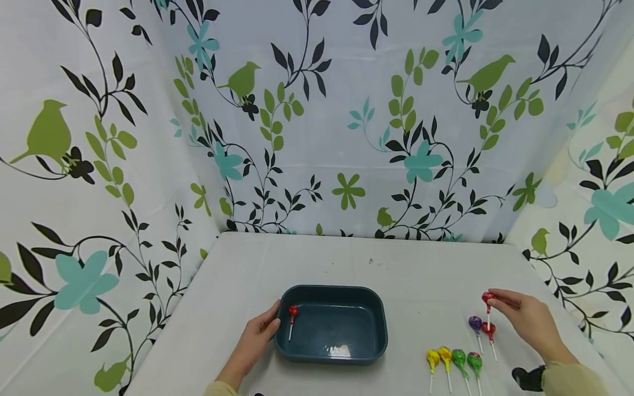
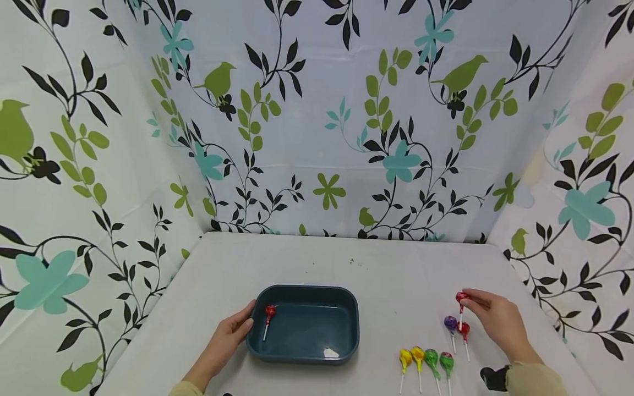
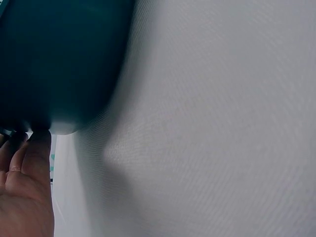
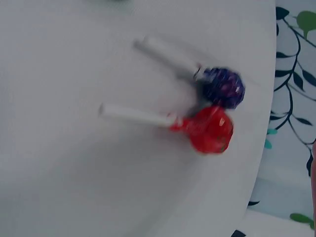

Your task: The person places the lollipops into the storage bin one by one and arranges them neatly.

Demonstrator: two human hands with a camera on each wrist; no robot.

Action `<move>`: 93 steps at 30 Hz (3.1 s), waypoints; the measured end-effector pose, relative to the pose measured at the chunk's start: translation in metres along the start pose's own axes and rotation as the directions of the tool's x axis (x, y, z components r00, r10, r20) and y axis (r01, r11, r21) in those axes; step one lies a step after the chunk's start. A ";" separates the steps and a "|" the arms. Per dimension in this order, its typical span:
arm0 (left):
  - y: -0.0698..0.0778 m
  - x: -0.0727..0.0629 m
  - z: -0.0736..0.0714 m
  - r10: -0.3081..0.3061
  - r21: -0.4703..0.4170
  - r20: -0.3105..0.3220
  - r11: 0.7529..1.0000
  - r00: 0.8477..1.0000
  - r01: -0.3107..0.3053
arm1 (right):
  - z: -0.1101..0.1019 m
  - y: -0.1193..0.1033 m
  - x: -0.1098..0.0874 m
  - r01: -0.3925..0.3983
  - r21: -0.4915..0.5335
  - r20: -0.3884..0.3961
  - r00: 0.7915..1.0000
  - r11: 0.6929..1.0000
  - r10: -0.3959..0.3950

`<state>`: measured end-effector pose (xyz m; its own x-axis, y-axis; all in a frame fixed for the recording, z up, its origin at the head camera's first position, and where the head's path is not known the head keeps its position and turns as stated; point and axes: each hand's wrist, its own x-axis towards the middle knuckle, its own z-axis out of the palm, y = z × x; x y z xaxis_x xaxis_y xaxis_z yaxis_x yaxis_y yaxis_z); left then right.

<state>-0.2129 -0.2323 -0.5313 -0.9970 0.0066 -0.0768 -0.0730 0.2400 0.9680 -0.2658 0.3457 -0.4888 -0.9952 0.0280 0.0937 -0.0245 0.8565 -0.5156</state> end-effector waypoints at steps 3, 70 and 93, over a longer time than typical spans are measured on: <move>-0.001 0.000 -0.001 0.003 0.000 -0.004 1.000 1.000 -0.003 | 0.007 -0.022 0.005 0.026 0.032 0.017 1.000 0.999 -0.027; -0.006 0.000 -0.005 0.026 -0.043 0.069 0.999 0.997 -0.023 | 0.218 -0.325 0.041 0.530 0.081 0.465 0.729 0.844 -0.503; -0.005 0.000 -0.006 0.017 -0.036 0.075 0.999 0.997 -0.014 | 0.215 -0.326 0.031 0.454 0.154 0.439 0.764 0.878 -0.472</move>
<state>-0.2126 -0.2389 -0.5348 -0.9934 0.0837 -0.0781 -0.0595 0.2052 0.9769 -0.3094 -0.0432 -0.5011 -0.7907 -0.6094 -0.0584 -0.4879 0.6850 -0.5411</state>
